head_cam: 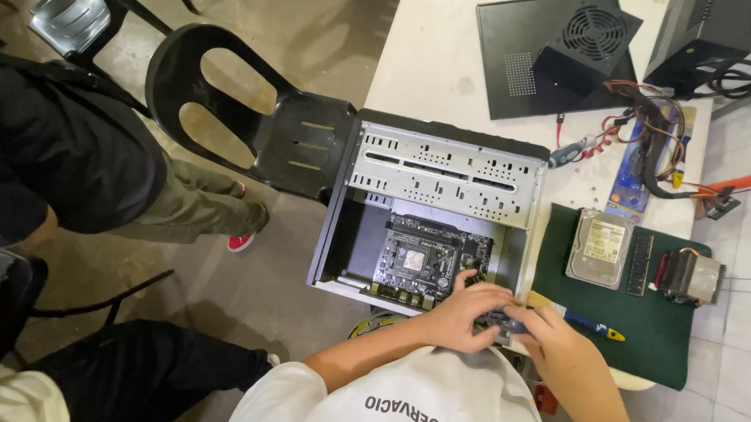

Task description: Connecting internal cables and securing components with a screwdriver inside a desktop computer case.

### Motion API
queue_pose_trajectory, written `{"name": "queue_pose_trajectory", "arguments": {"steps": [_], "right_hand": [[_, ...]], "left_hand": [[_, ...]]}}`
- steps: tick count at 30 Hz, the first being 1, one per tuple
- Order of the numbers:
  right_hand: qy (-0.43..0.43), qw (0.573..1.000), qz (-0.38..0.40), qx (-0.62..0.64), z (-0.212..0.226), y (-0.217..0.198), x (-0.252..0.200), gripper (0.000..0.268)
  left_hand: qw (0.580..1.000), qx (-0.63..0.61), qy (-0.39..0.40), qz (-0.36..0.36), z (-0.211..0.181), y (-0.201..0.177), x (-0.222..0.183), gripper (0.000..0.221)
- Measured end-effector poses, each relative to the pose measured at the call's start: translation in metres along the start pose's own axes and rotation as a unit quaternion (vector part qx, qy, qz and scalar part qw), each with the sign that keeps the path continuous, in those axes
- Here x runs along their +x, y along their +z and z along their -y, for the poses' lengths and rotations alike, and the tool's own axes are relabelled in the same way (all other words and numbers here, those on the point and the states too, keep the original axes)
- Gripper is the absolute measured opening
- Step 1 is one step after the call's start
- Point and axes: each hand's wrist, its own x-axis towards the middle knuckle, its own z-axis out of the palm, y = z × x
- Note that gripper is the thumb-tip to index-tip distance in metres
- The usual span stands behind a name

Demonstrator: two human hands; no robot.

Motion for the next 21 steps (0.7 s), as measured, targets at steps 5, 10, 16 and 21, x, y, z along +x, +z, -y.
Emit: {"name": "queue_pose_trajectory", "arguments": {"steps": [5,10,16,21], "right_hand": [[0.024,0.987,-0.132,-0.089,0.008,0.018,-0.001,0.039],[0.017,0.982,-0.123,-0.144,0.004,-0.002,-0.016,0.069],[0.098,0.993,0.033,0.05,0.001,-0.002,-0.004,0.044],[0.009,0.983,-0.174,-0.064,0.008,0.014,-0.006,0.031]], "left_hand": [[1.0,0.012,-0.008,0.025,-0.004,-0.003,0.001,0.051],[0.997,0.004,-0.029,0.07,0.007,0.003,-0.001,0.037],[0.998,0.004,-0.007,0.068,0.011,0.002,-0.003,0.038],[0.998,0.012,-0.003,0.062,0.018,0.009,-0.004,0.064]]}}
